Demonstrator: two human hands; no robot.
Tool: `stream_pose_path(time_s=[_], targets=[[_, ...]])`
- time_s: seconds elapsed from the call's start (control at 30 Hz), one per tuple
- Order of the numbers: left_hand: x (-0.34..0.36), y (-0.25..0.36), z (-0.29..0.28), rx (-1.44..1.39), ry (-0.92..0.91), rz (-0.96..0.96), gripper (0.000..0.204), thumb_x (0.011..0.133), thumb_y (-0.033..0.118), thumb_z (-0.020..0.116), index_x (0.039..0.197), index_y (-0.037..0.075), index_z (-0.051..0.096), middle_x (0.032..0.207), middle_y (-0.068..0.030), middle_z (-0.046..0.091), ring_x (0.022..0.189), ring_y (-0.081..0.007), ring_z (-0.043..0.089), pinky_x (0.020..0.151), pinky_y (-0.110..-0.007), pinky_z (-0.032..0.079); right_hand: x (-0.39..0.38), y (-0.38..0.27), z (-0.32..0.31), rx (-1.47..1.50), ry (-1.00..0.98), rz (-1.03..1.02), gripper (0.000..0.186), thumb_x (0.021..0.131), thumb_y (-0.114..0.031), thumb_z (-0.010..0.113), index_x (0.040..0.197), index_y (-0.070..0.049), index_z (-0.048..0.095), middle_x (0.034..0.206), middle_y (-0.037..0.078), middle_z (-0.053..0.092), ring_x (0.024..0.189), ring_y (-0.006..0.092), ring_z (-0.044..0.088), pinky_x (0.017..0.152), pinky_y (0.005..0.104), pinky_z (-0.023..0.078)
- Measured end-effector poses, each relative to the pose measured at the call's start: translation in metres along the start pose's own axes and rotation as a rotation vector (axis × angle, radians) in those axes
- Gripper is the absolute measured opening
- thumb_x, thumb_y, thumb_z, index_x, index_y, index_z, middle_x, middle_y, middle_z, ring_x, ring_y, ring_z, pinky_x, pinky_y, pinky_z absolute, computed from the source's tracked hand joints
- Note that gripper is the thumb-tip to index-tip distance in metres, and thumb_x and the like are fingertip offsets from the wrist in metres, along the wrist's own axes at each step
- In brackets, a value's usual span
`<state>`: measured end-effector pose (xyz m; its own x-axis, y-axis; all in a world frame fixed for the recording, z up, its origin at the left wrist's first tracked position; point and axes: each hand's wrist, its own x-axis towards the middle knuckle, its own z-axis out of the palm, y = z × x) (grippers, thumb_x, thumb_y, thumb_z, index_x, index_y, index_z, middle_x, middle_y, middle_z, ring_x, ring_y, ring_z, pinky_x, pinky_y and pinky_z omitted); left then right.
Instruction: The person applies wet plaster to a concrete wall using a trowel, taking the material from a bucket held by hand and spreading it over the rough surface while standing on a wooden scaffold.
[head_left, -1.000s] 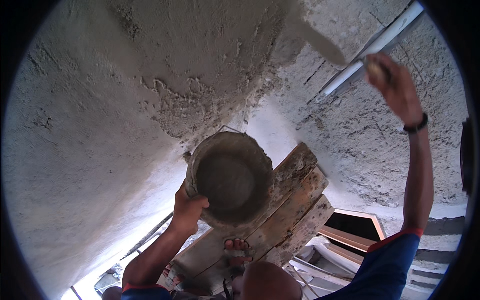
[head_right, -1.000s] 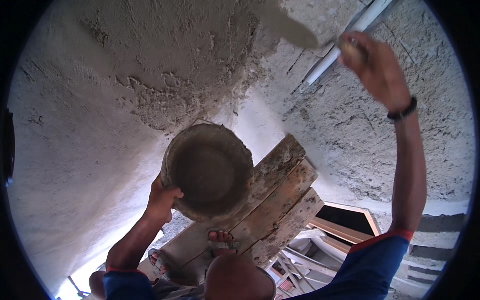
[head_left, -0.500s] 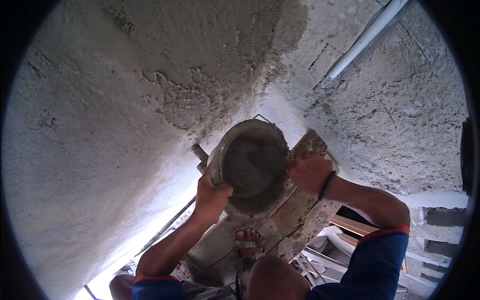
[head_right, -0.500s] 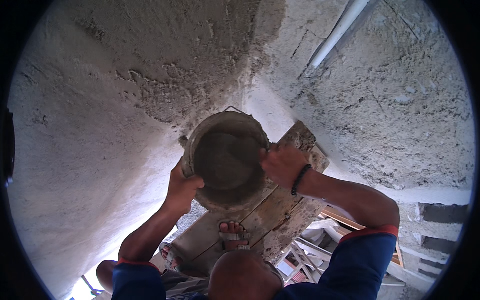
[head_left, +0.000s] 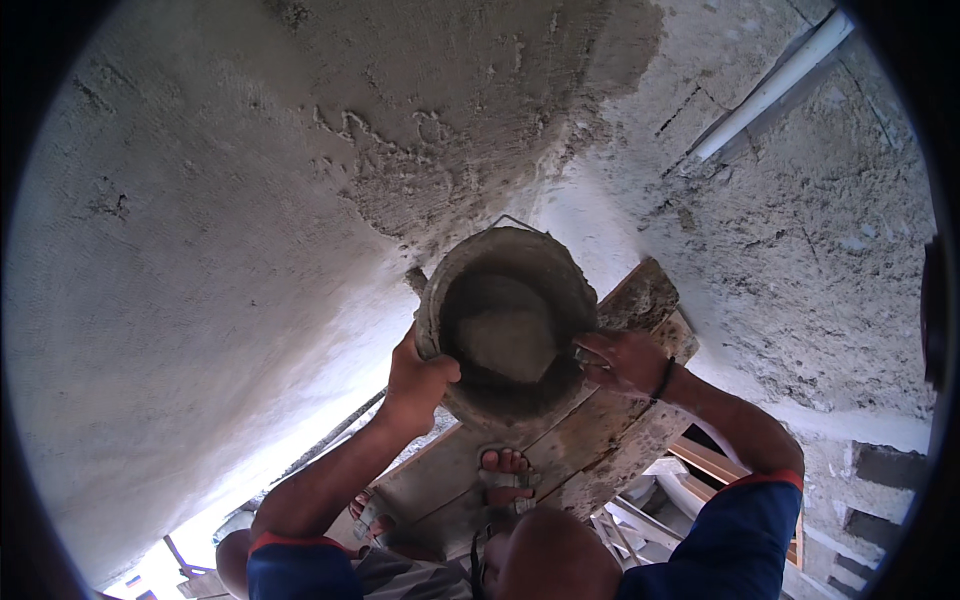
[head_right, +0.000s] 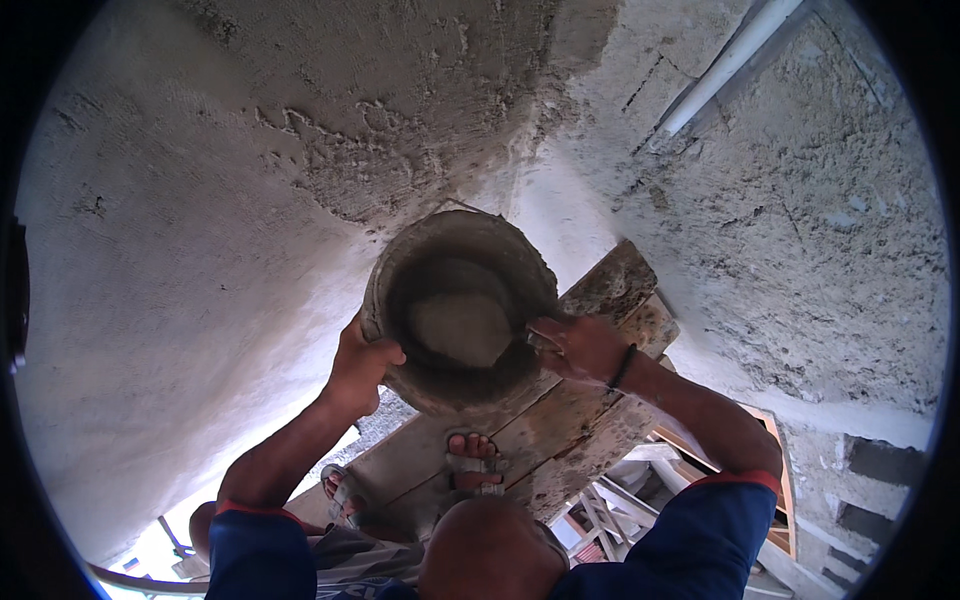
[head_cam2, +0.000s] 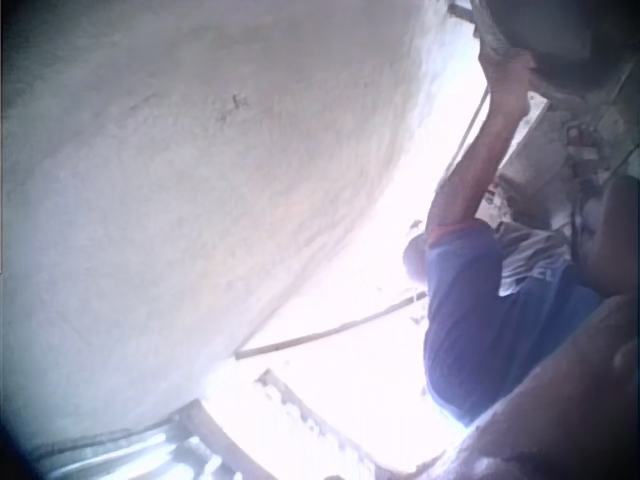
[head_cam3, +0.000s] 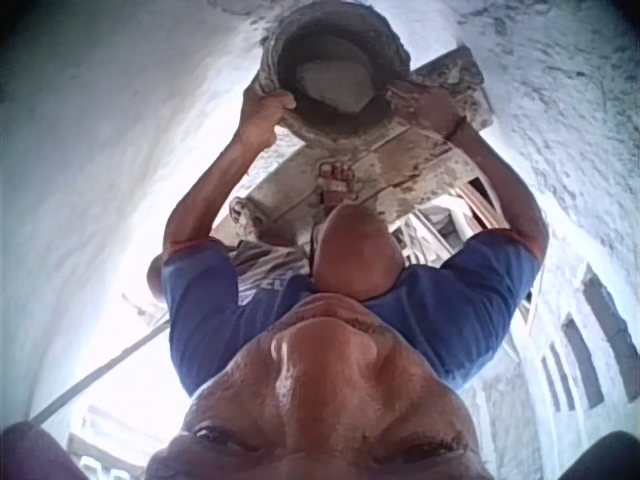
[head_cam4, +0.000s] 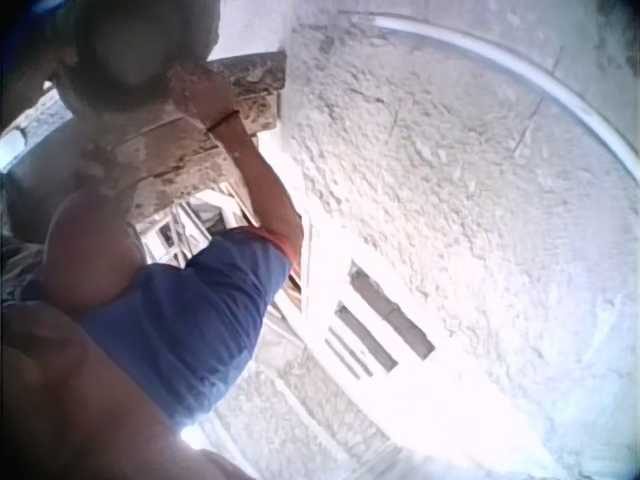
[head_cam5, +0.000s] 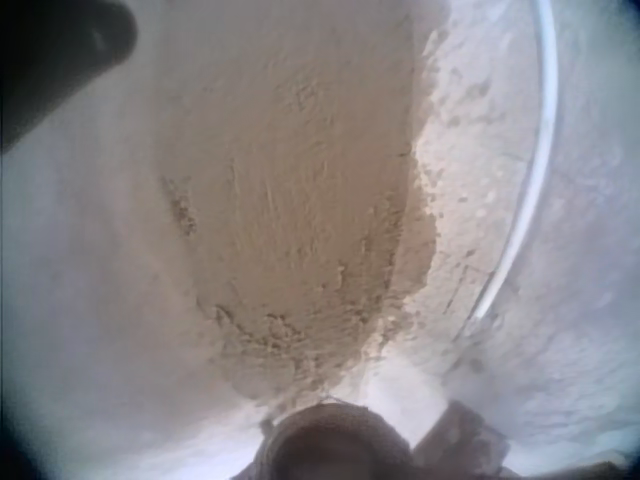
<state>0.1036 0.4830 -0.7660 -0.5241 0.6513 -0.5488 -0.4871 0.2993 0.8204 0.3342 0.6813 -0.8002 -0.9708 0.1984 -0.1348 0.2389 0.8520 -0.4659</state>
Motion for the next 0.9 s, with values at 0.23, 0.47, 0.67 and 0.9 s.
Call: stream_pose_path(time_s=[0.23,0.47,0.67,0.9], targets=[[0.000,-0.008,-0.045,-0.037,0.049,-0.086,0.055,0.065,-0.009,0.052,0.120,0.001,0.051,0.103,-0.0092,0.061,0.090,-0.0215,0.060,0.076,-0.034,0.051,0.023,-0.003,-0.042,-0.140,-0.018,-0.049,0.044,0.075,-0.026,0.062,0.117,-0.013,0.056,0.085,0.015,0.062,0.072,0.0318,0.064,0.062,0.0420,0.053],[-0.025,-0.009,-0.123,0.014,0.160,-0.117,0.059,0.065,-0.009,0.050,0.122,0.002,0.049,0.106,-0.0095,0.061,0.096,-0.0225,0.059,0.083,-0.036,0.050,0.043,-0.042,-0.139,-0.047,-0.115,0.002,0.032,0.070,-0.018,0.067,0.098,-0.008,0.056,0.088,0.012,0.061,0.079,0.0296,0.063,0.069,0.0396,0.051],[-0.059,0.003,-0.164,0.108,0.277,-0.100,0.063,0.059,-0.009,0.048,0.122,0.001,0.049,0.106,-0.0101,0.061,0.097,-0.0224,0.059,0.083,-0.033,0.048,0.096,0.001,-0.122,0.146,-0.419,-0.027,0.022,0.076,-0.021,0.066,0.094,-0.007,0.061,0.076,0.014,0.065,0.071,0.0278,0.065,0.064,0.0372,0.051],[-0.081,0.004,-0.176,0.024,0.347,-0.154,0.061,0.061,-0.009,0.050,0.122,-0.002,0.049,0.104,-0.0106,0.062,0.093,-0.0211,0.059,0.081,-0.033,0.047,0.123,0.004,-0.204,-0.249,0.246,-0.069,0.033,0.078,-0.004,0.065,0.110,-0.002,0.058,0.091,0.010,0.062,0.074,0.0196,0.060,0.068,0.0302,0.052]])
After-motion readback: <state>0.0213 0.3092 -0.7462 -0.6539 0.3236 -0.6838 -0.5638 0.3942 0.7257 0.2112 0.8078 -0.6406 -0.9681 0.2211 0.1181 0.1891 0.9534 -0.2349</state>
